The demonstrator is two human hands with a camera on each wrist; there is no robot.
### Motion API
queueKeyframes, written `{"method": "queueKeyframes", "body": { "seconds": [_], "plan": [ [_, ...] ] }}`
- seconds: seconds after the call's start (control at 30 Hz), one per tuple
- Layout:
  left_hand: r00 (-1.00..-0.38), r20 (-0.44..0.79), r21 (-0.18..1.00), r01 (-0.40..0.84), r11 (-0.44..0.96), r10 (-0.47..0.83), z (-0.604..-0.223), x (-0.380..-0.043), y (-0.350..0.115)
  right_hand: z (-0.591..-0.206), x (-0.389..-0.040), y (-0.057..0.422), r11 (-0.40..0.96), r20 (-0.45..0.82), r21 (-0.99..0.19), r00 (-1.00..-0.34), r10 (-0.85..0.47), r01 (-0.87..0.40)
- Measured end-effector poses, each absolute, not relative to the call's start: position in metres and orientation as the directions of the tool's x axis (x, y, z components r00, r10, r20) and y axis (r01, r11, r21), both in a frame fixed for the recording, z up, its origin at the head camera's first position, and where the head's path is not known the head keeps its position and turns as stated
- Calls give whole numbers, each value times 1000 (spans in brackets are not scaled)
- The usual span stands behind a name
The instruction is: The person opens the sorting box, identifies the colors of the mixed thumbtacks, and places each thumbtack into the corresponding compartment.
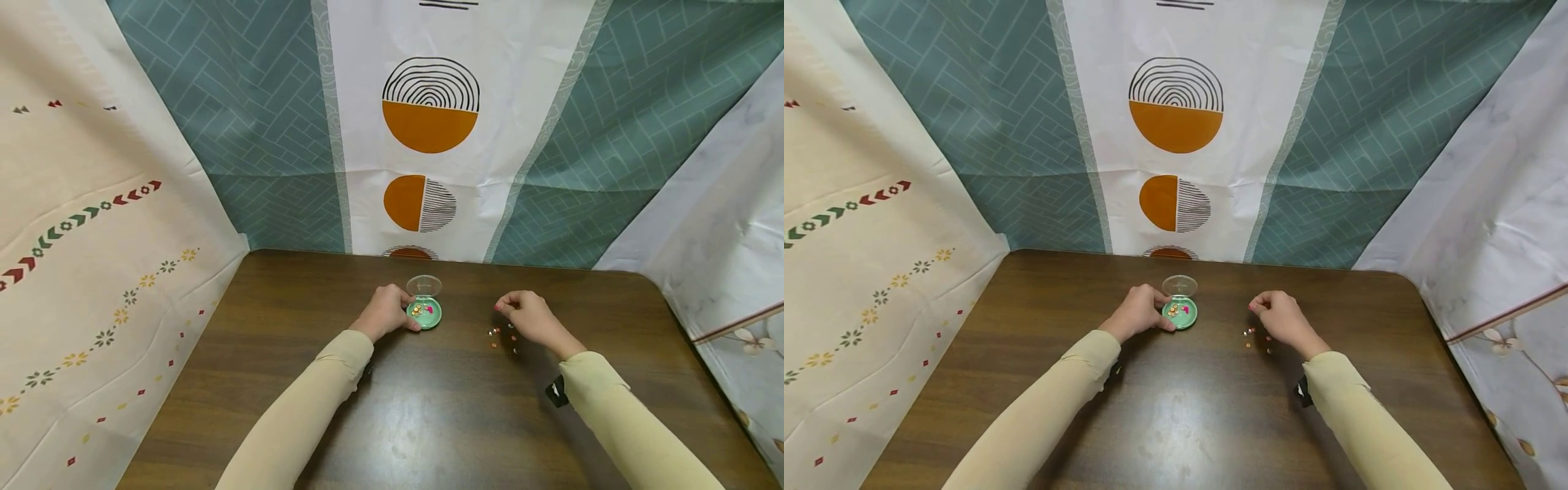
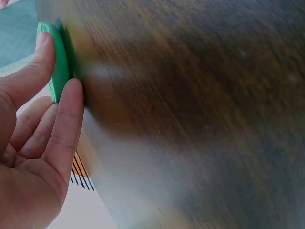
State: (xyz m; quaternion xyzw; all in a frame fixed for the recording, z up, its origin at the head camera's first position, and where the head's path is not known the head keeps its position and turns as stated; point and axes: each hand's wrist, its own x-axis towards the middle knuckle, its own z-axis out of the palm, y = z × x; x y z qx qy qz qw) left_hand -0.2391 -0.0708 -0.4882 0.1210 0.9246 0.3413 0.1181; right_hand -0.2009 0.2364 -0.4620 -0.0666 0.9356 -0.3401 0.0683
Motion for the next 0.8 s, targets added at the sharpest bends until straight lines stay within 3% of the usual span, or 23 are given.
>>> {"method": "queueKeyframes", "body": {
  "seconds": [0.4,0.8],
  "plan": [
    [-943,-119,667,156,728,311,-491,-239,-72,-452,-214,197,592,-113,-805,-967,-227,-45],
    [-943,-107,676,163,719,314,-489,-238,-72,-461,-230,156,504,-156,-863,-966,-207,31]
  ]
}}
